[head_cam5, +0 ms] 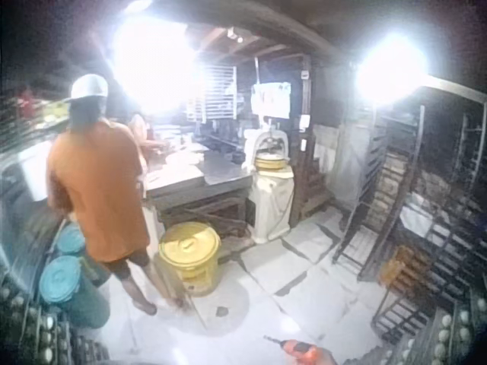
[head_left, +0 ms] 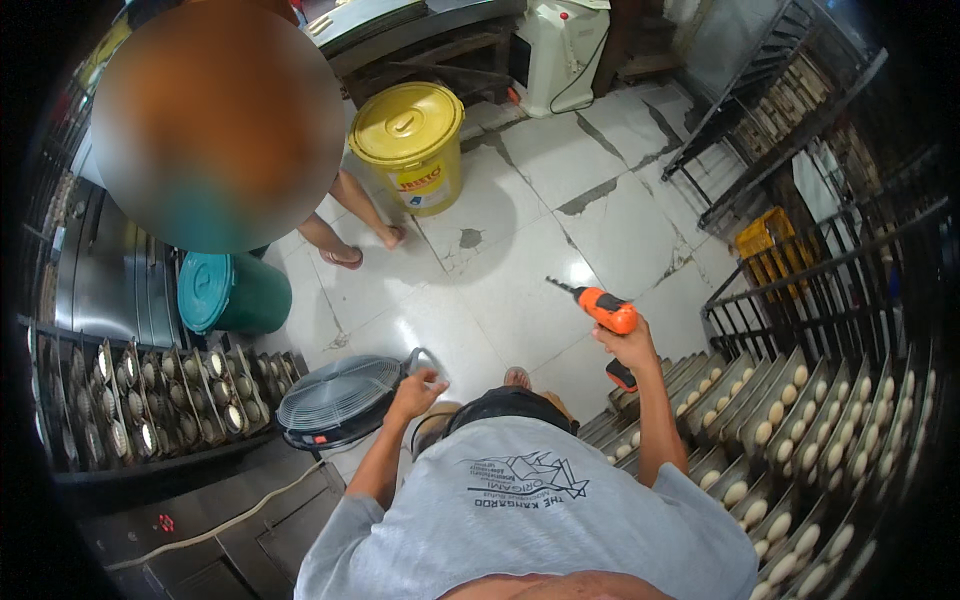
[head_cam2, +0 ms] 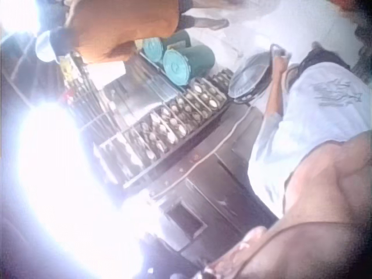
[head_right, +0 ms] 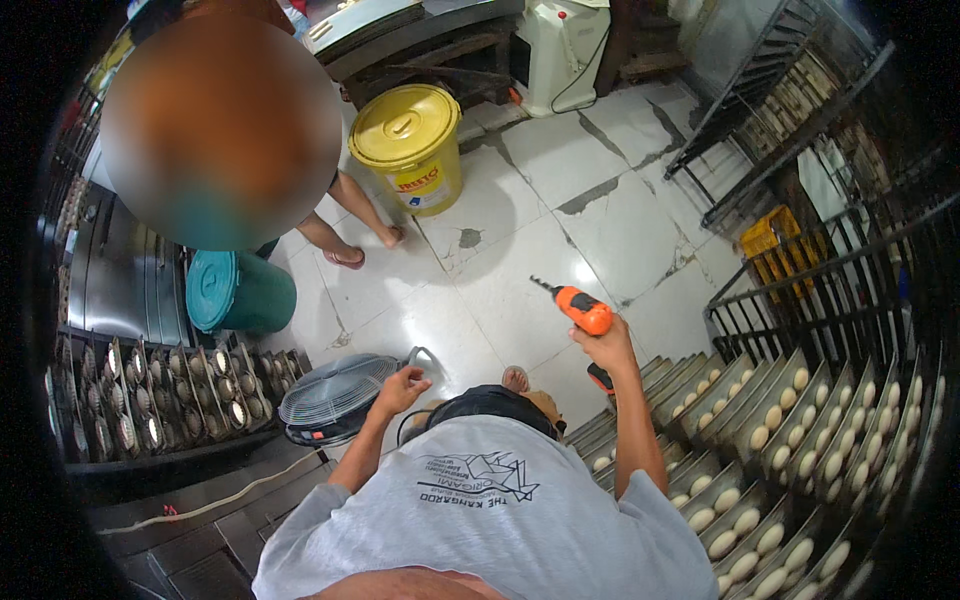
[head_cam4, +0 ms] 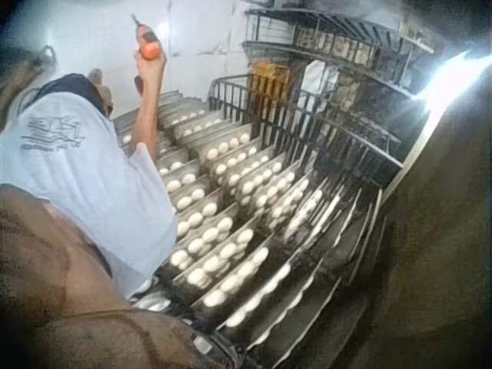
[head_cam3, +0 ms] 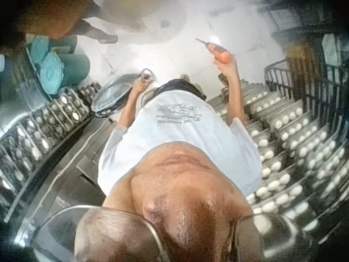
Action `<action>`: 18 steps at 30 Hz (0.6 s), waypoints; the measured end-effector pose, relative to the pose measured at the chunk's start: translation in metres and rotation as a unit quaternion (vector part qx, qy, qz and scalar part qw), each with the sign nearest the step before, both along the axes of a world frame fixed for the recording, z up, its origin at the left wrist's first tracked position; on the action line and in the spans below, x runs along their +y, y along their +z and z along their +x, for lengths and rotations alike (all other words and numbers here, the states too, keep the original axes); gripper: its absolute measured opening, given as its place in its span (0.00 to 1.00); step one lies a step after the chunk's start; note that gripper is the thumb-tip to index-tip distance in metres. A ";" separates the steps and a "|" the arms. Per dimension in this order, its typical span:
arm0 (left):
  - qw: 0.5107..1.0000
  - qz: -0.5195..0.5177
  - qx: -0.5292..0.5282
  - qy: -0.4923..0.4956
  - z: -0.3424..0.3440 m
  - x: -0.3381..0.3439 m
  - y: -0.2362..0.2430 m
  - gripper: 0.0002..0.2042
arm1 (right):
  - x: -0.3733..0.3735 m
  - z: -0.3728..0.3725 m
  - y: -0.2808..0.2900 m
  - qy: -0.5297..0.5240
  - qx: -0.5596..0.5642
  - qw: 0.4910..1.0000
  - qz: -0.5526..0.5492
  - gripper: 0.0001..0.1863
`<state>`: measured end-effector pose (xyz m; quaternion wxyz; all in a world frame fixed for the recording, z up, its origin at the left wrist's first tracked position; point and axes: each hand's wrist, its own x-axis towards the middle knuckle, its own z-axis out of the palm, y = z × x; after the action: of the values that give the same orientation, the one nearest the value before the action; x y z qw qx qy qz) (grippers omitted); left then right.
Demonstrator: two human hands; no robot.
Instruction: The person holds an electric drill and uses it on a fastener located on the side of a large stainless steel industrial oven.
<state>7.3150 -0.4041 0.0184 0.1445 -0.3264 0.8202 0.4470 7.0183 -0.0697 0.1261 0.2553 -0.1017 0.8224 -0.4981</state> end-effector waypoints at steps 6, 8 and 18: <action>0.992 0.092 -0.082 -0.002 -0.080 0.011 -0.070 0.34 | -0.008 -0.086 0.010 -0.140 -0.036 0.981 -0.129 0.14; 0.990 0.112 -0.079 0.023 -0.105 -0.007 -0.096 0.35 | -0.017 -0.128 0.006 -0.140 -0.022 0.980 -0.142 0.14; 0.997 0.017 -0.028 -0.074 -0.396 -0.113 -0.147 0.31 | -0.006 -0.336 -0.111 -0.075 0.134 0.968 0.199 0.13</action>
<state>6.9186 -0.5170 -0.1285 0.2057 -0.2750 0.8298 0.4399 6.6820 -0.0757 0.0151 0.1195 -0.0528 0.9370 -0.3238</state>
